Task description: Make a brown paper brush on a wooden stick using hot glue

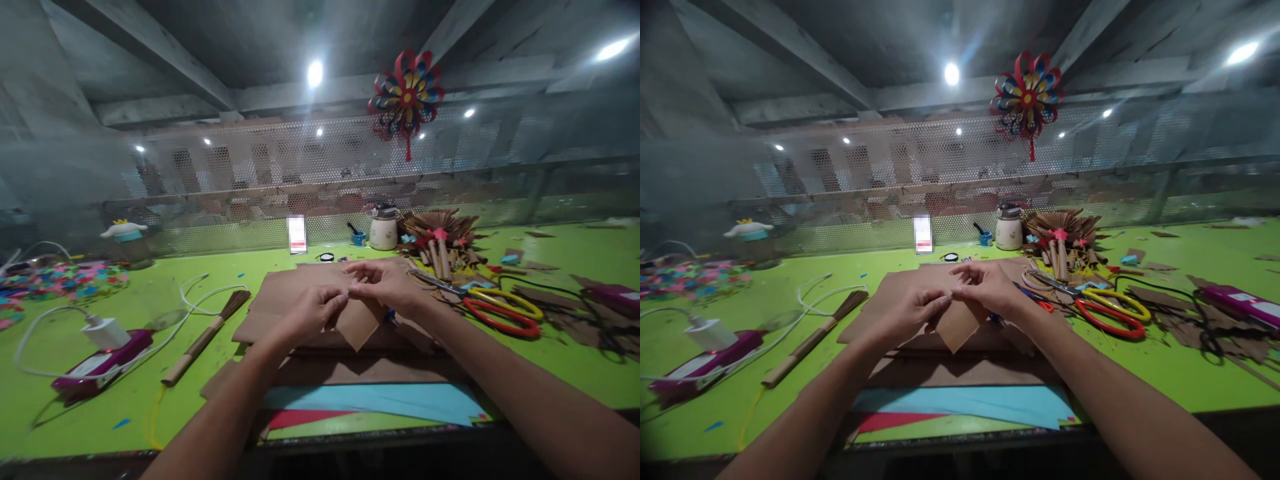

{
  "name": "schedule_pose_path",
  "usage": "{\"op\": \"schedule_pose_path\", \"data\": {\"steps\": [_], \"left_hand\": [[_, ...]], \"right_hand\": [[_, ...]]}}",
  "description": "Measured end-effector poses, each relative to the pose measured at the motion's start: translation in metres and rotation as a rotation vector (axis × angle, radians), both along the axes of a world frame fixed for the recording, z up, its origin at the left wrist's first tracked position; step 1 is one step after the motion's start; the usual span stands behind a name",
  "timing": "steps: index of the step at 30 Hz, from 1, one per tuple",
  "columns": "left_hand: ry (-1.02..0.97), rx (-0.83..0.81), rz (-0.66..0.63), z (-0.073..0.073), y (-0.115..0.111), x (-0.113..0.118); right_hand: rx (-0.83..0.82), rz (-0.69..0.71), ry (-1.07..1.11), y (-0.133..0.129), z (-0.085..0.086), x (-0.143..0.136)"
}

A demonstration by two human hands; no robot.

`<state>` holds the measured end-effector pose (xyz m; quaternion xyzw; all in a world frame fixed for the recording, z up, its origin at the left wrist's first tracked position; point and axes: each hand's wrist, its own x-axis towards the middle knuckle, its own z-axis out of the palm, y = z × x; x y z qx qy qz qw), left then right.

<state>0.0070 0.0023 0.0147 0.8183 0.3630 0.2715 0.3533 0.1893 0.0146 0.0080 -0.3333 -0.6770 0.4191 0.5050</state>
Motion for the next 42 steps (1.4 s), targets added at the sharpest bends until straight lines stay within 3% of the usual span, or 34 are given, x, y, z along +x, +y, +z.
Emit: {"op": "schedule_pose_path", "data": {"steps": [5, 11, 15, 20, 23, 33, 38, 42], "left_hand": [[-0.063, -0.038, 0.011, -0.005, 0.002, 0.004], [-0.081, 0.038, 0.131, -0.014, 0.008, 0.007], [-0.040, 0.141, 0.135, -0.016, 0.013, 0.005], [0.006, 0.236, 0.132, -0.021, 0.016, 0.003], [0.007, 0.250, 0.128, -0.021, 0.015, 0.004], [-0.160, 0.010, 0.190, -0.025, 0.016, 0.008], [-0.285, -0.167, 0.195, -0.011, 0.006, 0.010], [-0.276, -0.237, 0.210, -0.004, -0.002, 0.012]], "right_hand": [[0.041, -0.014, -0.043, 0.002, -0.003, -0.001], [0.128, -0.051, -0.109, 0.002, -0.004, -0.004], [0.070, -0.063, -0.086, 0.002, -0.002, -0.002], [-0.024, 0.074, 0.024, 0.005, -0.001, 0.007], [-0.050, 0.028, 0.044, 0.007, -0.002, 0.009], [-0.032, -0.018, 0.028, 0.006, -0.001, 0.005], [-0.067, 0.028, 0.072, 0.007, -0.001, 0.008], [-0.055, 0.015, 0.054, 0.008, -0.002, 0.007]]}}
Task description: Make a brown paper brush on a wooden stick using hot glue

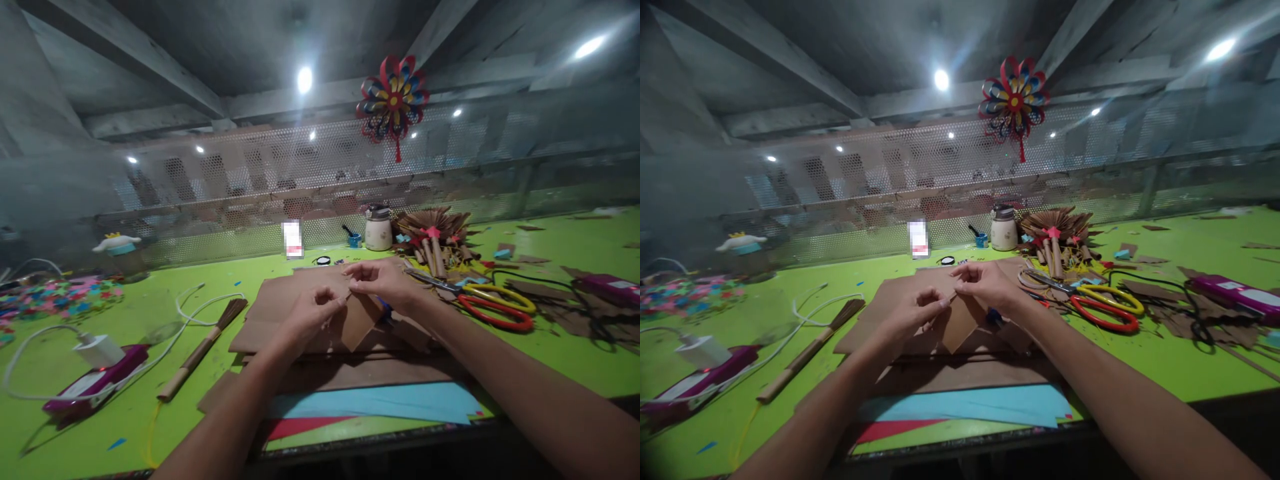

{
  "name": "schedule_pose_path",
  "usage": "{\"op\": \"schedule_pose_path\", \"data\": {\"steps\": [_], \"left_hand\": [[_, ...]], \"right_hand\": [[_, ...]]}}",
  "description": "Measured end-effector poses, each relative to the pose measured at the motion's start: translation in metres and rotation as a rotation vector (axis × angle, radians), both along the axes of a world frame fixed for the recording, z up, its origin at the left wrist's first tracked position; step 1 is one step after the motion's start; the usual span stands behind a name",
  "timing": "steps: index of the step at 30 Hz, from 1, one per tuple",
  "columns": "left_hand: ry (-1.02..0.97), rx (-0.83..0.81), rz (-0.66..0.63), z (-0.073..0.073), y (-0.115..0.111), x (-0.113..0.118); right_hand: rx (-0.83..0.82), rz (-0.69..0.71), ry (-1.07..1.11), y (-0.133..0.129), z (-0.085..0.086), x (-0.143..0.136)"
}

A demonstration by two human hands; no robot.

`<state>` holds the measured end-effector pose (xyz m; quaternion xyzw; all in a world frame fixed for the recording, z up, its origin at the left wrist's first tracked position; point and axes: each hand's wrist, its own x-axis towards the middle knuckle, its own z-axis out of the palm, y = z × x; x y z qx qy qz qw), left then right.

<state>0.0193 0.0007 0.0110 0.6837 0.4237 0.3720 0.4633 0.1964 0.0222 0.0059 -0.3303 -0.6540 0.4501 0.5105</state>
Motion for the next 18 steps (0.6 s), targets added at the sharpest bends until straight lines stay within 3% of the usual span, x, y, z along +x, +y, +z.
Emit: {"op": "schedule_pose_path", "data": {"steps": [10, 18], "left_hand": [[-0.043, 0.081, 0.013, -0.0046, 0.0031, 0.0009], [-0.060, 0.007, -0.004, -0.0003, 0.0037, -0.0022]], "right_hand": [[0.145, -0.045, -0.131, -0.0039, 0.0003, -0.0084], [0.082, 0.003, -0.013, -0.0034, 0.0009, -0.0096]]}}
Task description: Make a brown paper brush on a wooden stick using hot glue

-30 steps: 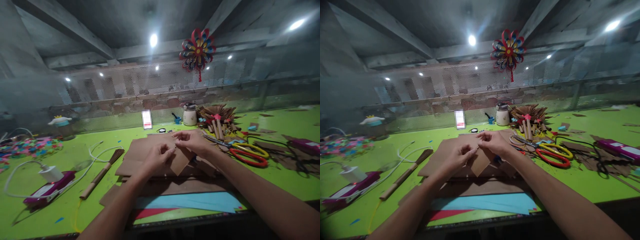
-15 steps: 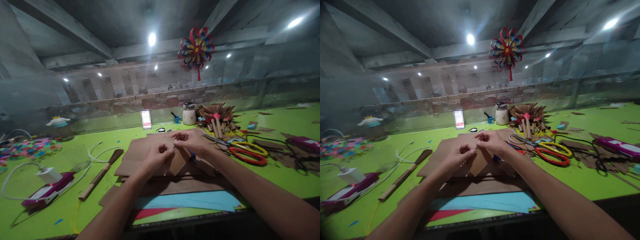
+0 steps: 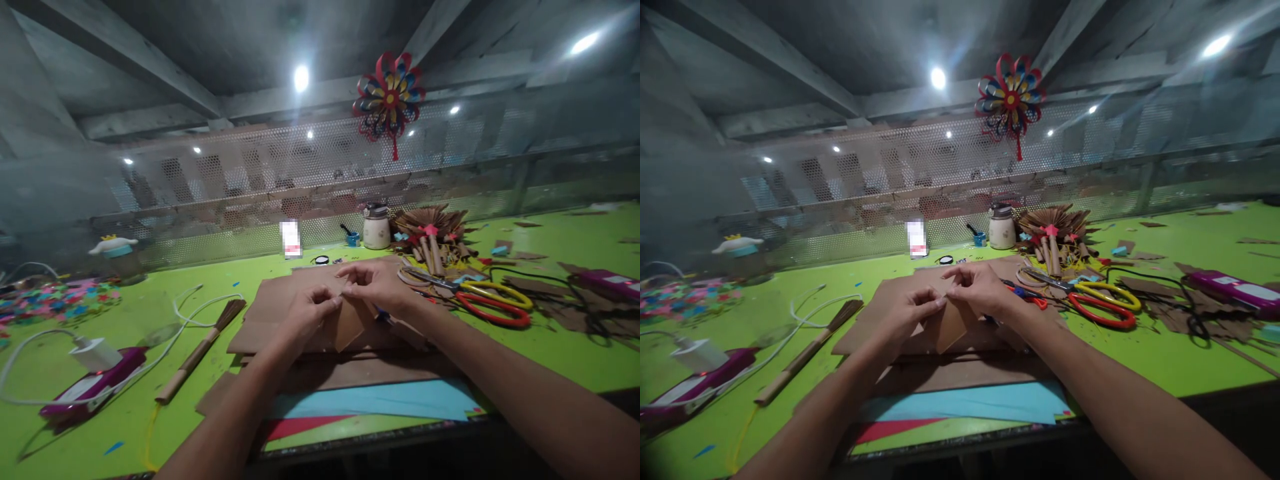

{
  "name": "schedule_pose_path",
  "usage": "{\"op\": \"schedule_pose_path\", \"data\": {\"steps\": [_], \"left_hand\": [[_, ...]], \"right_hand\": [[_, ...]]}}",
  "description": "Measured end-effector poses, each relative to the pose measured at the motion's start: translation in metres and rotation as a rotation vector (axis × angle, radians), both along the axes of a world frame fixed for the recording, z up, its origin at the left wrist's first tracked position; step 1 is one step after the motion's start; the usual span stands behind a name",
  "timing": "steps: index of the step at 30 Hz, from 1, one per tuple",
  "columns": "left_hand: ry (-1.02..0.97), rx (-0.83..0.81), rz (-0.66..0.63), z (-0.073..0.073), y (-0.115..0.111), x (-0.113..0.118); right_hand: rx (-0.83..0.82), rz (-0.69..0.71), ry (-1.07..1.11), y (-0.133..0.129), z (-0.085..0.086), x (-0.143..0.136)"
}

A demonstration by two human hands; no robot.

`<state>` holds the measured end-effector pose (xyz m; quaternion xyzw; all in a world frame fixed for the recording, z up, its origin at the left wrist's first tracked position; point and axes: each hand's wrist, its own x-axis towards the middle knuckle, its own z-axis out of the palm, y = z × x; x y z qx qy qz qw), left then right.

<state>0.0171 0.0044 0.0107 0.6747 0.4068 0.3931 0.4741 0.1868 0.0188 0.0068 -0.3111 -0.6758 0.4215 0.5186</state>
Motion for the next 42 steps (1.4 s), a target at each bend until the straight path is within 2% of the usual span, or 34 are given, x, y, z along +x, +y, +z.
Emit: {"op": "schedule_pose_path", "data": {"steps": [7, 13, 19, 25, 33, 42], "left_hand": [[-0.135, -0.192, -0.016, -0.005, 0.003, -0.003], [-0.065, -0.129, 0.039, -0.004, 0.003, -0.004], [-0.079, -0.126, 0.045, -0.002, 0.001, -0.002], [-0.047, -0.168, 0.073, 0.000, -0.001, -0.004], [-0.015, -0.276, 0.142, 0.001, 0.000, -0.005], [0.059, -0.248, 0.098, -0.001, 0.006, -0.011]], "right_hand": [[-0.039, 0.025, 0.037, 0.005, -0.003, 0.002], [-0.061, -0.001, 0.072, 0.007, -0.005, 0.004], [-0.065, -0.110, 0.077, 0.008, -0.005, 0.002], [-0.068, -0.071, 0.111, 0.005, -0.001, 0.004], [-0.075, -0.110, 0.083, 0.010, -0.003, 0.012], [-0.090, -0.131, 0.077, 0.015, -0.004, 0.016]]}}
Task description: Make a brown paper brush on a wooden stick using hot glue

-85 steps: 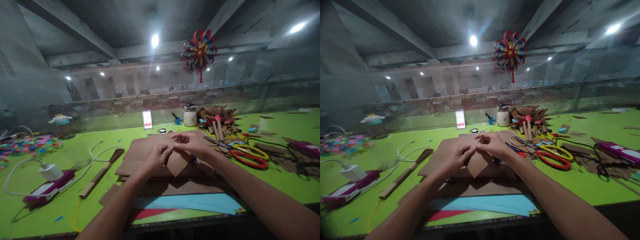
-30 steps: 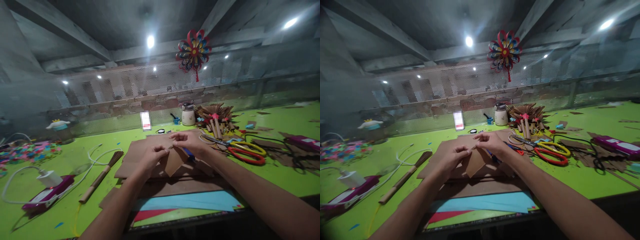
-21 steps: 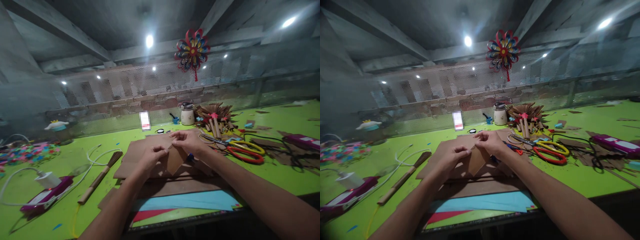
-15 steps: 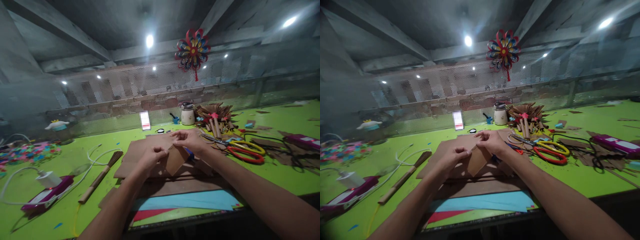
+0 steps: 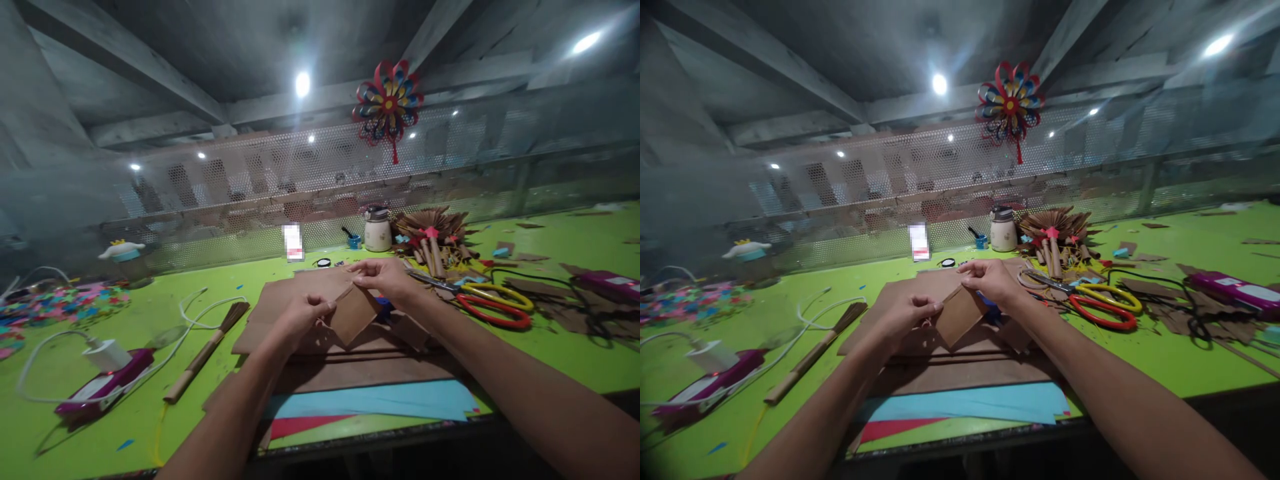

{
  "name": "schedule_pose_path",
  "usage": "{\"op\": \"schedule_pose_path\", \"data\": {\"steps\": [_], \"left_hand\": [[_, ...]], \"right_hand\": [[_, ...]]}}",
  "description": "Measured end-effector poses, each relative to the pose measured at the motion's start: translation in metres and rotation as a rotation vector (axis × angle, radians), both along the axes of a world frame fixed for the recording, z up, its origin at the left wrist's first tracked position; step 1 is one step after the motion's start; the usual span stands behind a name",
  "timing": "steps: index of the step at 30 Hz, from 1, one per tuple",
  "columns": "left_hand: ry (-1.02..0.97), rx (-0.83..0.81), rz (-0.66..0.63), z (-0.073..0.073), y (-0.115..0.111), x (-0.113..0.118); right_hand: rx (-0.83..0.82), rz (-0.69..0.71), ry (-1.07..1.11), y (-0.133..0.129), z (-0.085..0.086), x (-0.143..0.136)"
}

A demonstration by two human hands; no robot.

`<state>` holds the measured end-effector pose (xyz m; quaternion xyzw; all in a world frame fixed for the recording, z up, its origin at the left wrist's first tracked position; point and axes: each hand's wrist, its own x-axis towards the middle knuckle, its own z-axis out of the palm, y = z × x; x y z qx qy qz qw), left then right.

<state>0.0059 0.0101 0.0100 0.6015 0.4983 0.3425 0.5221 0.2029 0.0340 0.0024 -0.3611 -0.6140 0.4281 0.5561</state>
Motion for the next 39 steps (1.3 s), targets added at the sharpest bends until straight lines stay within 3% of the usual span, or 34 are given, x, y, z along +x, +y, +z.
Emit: {"op": "schedule_pose_path", "data": {"steps": [6, 13, 17, 19, 23, 25, 29, 32, 36, 39], "left_hand": [[0.005, 0.046, -0.054, -0.001, 0.004, -0.004], [0.094, 0.228, -0.161, 0.003, 0.007, -0.013], [0.026, 0.217, -0.327, 0.008, 0.005, -0.019], [-0.075, 0.176, -0.404, 0.009, 0.001, -0.020], [-0.249, 0.055, -0.481, 0.007, -0.006, -0.017], [-0.292, 0.010, -0.489, 0.002, -0.007, -0.013], [-0.203, 0.042, -0.551, -0.005, -0.004, -0.011], [-0.092, 0.123, -0.471, -0.001, 0.000, -0.017], [0.016, 0.321, -0.258, 0.013, 0.000, -0.023], [0.158, 0.406, -0.289, 0.018, 0.000, -0.021]], "right_hand": [[-0.051, -0.039, 0.036, 0.002, 0.002, 0.003], [-0.083, 0.053, 0.060, 0.000, 0.008, 0.004], [-0.071, 0.087, 0.070, 0.002, 0.009, 0.011], [-0.076, 0.200, 0.069, -0.002, 0.011, 0.015], [0.033, 0.575, -0.080, -0.022, 0.021, 0.012], [0.135, 0.635, -0.106, -0.031, 0.024, 0.005], [0.147, 0.573, -0.098, -0.037, 0.022, -0.005], [0.081, 0.447, -0.169, -0.035, 0.019, -0.006], [0.121, 0.354, -0.498, -0.031, 0.013, -0.009], [0.181, 0.325, -0.683, -0.025, 0.006, -0.015]]}}
